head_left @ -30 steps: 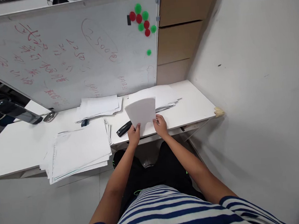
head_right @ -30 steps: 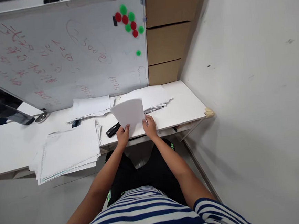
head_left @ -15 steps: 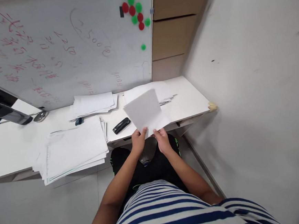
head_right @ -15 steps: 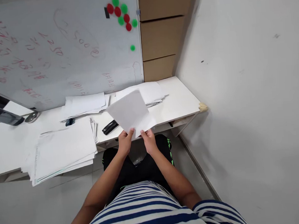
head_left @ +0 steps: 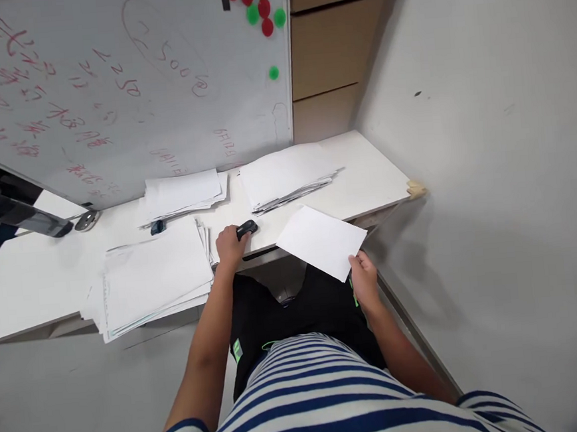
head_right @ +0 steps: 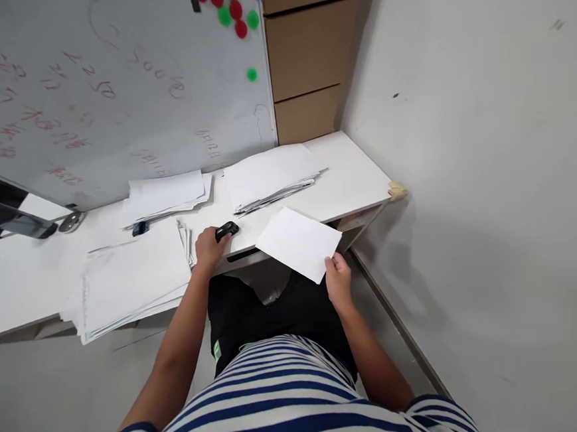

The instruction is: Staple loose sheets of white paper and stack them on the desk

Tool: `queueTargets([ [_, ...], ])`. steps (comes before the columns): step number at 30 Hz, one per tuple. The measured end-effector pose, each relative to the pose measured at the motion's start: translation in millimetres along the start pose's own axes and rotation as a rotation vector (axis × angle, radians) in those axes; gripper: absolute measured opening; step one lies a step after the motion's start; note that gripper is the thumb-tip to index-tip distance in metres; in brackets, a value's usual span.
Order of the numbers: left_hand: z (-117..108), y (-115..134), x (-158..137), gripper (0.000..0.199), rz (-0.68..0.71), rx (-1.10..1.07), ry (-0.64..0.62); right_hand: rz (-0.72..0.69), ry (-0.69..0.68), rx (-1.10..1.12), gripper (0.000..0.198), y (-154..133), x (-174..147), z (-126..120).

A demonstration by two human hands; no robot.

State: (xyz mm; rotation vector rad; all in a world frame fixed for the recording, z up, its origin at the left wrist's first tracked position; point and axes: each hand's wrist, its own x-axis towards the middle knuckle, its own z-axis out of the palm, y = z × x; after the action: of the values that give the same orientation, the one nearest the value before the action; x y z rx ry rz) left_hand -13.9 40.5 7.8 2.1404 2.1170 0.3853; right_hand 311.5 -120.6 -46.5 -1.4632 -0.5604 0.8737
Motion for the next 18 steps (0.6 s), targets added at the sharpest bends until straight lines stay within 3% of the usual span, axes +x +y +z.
queueTargets([
  [7, 2.1, -0.8, -9.1, 0.03, 0.301, -0.159, -0.062, 0.05, -0.085, 0.028, 0.035, -9.8, 2.3, 12.0],
  [18, 0.8, 5.3, -5.3, 0.034, 0.371, -0.169, -0.104, -0.02, -0.369, -0.187, 0.04, -25.9, 25.4, 49.7],
])
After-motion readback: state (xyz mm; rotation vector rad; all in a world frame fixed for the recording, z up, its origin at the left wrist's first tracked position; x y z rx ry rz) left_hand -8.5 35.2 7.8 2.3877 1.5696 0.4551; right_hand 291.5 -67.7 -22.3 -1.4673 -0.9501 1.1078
